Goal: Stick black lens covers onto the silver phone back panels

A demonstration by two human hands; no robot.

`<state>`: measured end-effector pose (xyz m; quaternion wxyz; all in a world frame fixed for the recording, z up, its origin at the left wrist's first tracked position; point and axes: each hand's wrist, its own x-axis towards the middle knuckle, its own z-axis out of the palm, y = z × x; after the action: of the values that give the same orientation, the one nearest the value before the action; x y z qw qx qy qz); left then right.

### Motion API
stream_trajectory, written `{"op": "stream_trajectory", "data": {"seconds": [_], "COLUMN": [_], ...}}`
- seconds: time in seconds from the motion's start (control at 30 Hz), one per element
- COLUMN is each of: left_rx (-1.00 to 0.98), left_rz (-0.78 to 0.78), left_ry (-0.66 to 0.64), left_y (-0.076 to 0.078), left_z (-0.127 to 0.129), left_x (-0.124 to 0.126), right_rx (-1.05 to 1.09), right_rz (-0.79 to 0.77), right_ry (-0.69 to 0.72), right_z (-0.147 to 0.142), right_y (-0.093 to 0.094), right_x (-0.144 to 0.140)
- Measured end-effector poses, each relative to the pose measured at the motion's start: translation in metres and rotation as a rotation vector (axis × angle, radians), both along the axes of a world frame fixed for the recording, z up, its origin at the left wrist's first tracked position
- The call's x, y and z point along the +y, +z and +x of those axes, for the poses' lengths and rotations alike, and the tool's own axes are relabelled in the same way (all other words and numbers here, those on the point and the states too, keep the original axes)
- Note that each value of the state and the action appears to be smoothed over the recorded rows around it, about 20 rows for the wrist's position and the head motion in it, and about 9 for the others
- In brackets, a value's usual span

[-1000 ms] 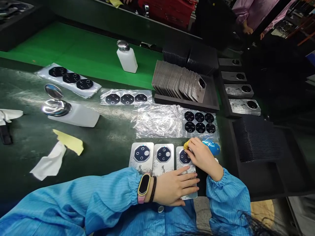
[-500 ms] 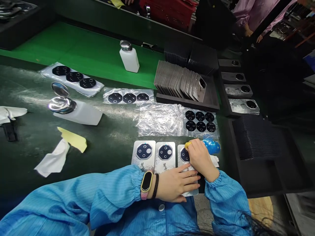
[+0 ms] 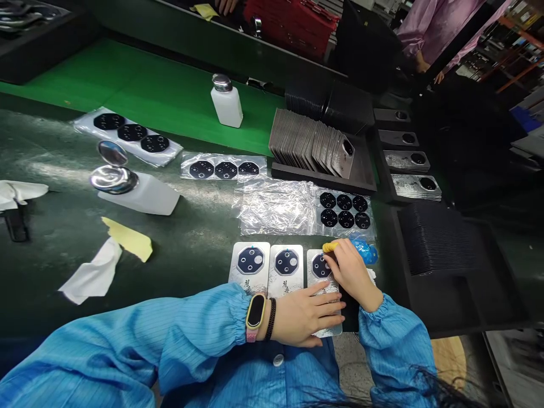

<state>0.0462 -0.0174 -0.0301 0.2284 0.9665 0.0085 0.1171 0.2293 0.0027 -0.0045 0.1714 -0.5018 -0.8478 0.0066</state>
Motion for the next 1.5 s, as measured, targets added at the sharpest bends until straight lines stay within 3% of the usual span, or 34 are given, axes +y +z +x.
{"op": "stream_trajectory", "data": {"seconds": [0.43,0.9,1.3,1.5], "left_rx": [-0.015,0.030,0.000,0.020], "left_rz": [0.002,0.026,0.028,0.038], "left_ry": [0.001,-0.008,0.005,0.011], "left_y": [0.002,0.002,0.000,0.002], "left_z": [0.000,0.001,0.002,0.003], "left_x": [0.001,0.000,-0.001,0.000], "right_rx": [-0.042,-0.103,-0.120,-0.062], "right_rz": [-0.101,0.139,0.181,0.159], "right_ry": [0.077,0.009,0.048,0.133], "right_z": [-0.001,-0.013,-0.015,-0.010], "right_y": [0.002,-0.007,-0.003,0.000], "right_x": [0.011,-0.002,-0.001,-0.009]}}
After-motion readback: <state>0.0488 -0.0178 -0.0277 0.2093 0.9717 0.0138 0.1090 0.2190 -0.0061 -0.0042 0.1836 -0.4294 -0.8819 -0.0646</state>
